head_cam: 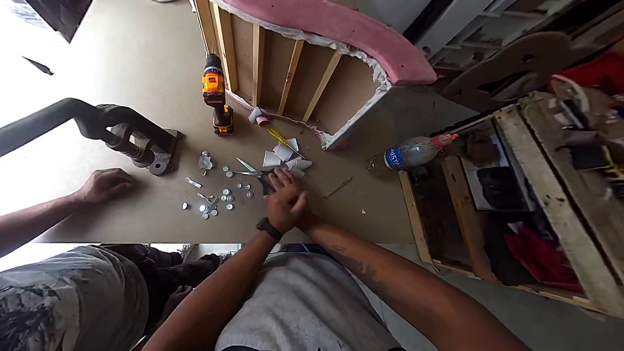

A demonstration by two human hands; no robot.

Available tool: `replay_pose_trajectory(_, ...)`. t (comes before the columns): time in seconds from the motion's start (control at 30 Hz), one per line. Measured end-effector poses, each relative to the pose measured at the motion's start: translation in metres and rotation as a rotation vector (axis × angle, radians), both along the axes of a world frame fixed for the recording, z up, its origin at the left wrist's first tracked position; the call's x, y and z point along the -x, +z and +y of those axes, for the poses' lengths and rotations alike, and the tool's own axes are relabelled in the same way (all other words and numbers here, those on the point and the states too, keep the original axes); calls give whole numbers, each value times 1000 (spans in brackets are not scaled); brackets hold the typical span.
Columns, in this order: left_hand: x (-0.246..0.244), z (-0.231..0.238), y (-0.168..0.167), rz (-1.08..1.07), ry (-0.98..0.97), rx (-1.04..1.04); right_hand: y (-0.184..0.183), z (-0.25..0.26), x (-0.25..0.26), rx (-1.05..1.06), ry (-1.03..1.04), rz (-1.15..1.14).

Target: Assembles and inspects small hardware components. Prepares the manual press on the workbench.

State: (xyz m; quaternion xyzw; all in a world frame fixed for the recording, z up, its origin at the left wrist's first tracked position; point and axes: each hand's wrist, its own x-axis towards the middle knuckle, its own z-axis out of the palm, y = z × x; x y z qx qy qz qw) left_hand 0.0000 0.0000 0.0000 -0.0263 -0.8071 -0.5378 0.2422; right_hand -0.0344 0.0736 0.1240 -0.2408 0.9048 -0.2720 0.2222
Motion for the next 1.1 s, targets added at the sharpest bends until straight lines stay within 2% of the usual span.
replay_pose_trajectory(0.03,-9,-14,6,-19,18,-112,1,6,1,-18,9,-30)
replay_pose_trajectory(0.1,-27,-41,1,-135,175,-155,-7,21,5,12,-14,-14)
replay_pose_trajectory(0.17,-46,-58,-17,-400,297,-73,-43,46,6,66,-57,164)
replay_pose_trajectory(0.2,-52,-63,-26,-547,291,-7,-54,58,9,57,-60,199)
replay_pose_trajectory(0.27,-59,-60,-44,-728,210,152,-74,80,9,-27,33,115)
replay_pose_trajectory(0.37,-57,-39,-63,-649,142,370,-128,104,4,-86,205,89)
replay_pose_trajectory(0.47,-50,-26,-68,-530,97,439,-151,112,4,80,117,80)
replay_pose_trajectory(0.6,-43,-15,-76,-385,32,412,-132,131,-2,678,-188,-454)
replay_pose_trajectory(0.67,-35,-5,-78,-356,13,398,-111,143,-10,881,-223,-561)
replay_pose_trajectory(0.83,-15,12,-80,-329,20,400,-69,157,-21,1033,-225,-521)
replay_pose_trajectory(1.1,-8,19,-62,-400,26,431,-27,183,-22,1072,-261,-438)
